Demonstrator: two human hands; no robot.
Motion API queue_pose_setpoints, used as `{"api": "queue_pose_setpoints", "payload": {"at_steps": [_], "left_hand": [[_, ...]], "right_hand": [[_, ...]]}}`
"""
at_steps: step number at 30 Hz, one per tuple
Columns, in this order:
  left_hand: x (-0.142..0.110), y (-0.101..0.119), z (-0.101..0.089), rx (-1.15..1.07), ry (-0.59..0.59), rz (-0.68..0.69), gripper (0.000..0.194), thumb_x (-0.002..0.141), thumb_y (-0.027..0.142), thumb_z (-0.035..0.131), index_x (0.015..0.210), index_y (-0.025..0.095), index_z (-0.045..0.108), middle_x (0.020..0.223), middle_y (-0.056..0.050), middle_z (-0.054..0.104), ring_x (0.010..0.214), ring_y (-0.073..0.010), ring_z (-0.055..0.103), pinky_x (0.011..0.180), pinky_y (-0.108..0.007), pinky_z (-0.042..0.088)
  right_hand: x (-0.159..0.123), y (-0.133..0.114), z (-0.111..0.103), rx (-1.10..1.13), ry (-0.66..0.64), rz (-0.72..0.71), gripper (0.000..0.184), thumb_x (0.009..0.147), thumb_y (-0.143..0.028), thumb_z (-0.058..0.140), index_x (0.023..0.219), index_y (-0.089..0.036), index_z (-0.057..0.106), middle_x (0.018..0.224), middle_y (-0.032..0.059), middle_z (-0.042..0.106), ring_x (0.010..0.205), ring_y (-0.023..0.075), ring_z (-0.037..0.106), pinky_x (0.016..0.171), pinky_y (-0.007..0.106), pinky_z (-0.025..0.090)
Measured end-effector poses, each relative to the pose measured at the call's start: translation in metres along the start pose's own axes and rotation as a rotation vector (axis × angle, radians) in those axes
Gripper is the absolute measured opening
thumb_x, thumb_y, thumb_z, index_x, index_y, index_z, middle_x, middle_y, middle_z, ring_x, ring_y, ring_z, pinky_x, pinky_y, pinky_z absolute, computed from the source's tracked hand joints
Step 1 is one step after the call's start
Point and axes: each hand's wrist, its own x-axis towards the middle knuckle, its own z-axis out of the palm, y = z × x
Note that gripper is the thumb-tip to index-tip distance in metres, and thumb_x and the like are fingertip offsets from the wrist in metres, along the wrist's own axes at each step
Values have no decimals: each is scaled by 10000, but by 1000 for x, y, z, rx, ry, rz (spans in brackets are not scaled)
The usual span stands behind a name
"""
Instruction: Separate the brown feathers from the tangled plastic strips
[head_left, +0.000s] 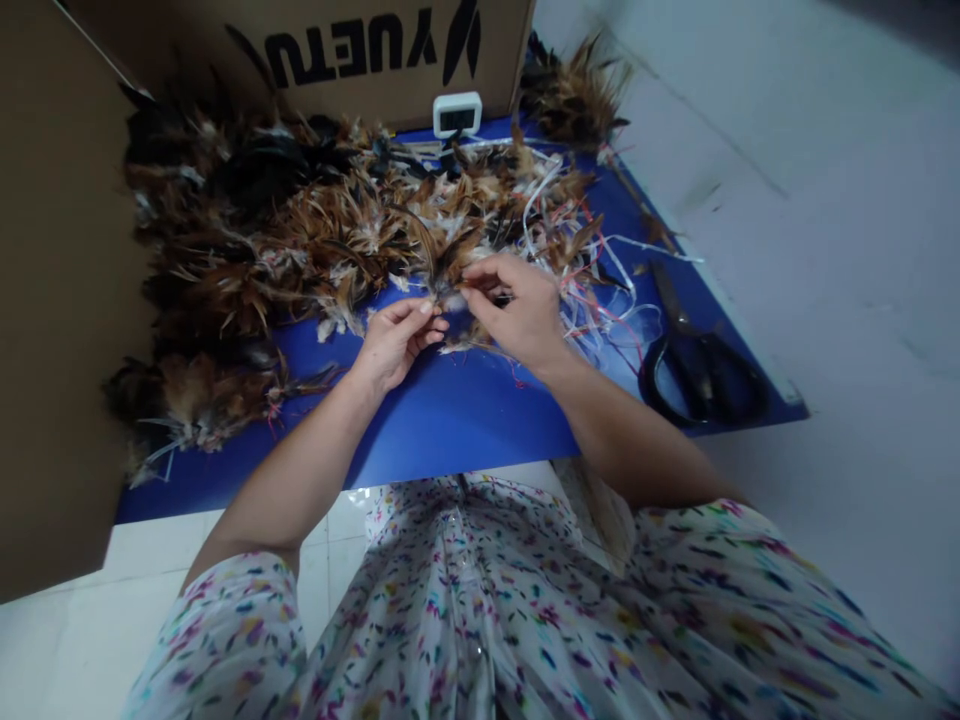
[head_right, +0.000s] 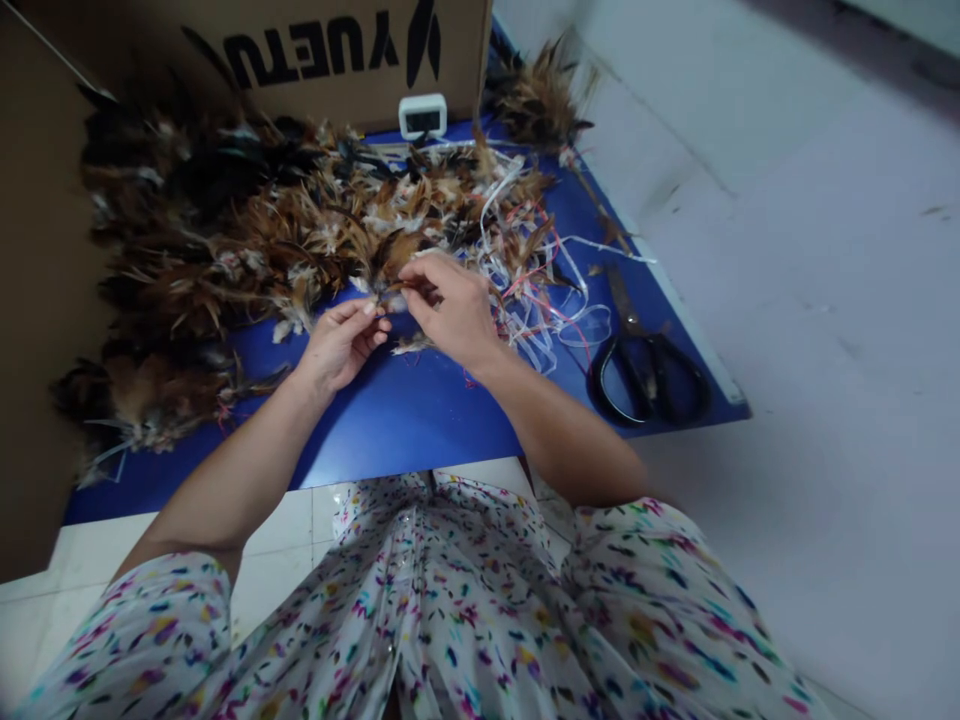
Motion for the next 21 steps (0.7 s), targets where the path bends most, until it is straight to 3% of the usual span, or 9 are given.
{"api": "queue_pose_setpoints", "payload": {"at_steps": [8,21], "left_hand": [[3,-4,-2,-21,-6,39,172,756,236,850,739,130,715,642,8,693,562,-52,648,611,-152,563],[3,-6,-6,-8,-107,128,385,543,395,959,740,134,755,605,0,697,525,-64,632,574,-167,547]], "right_hand": [[-4,10,13,110,-59,135,141,807,-318,707,894,-210,676,844,17,698,754,169,641,682,316,556],[-5,8,20,130,-98,163,197,832,-347,684,746,-178,628,735,14,639,676,125,557,614,271,443]]}}
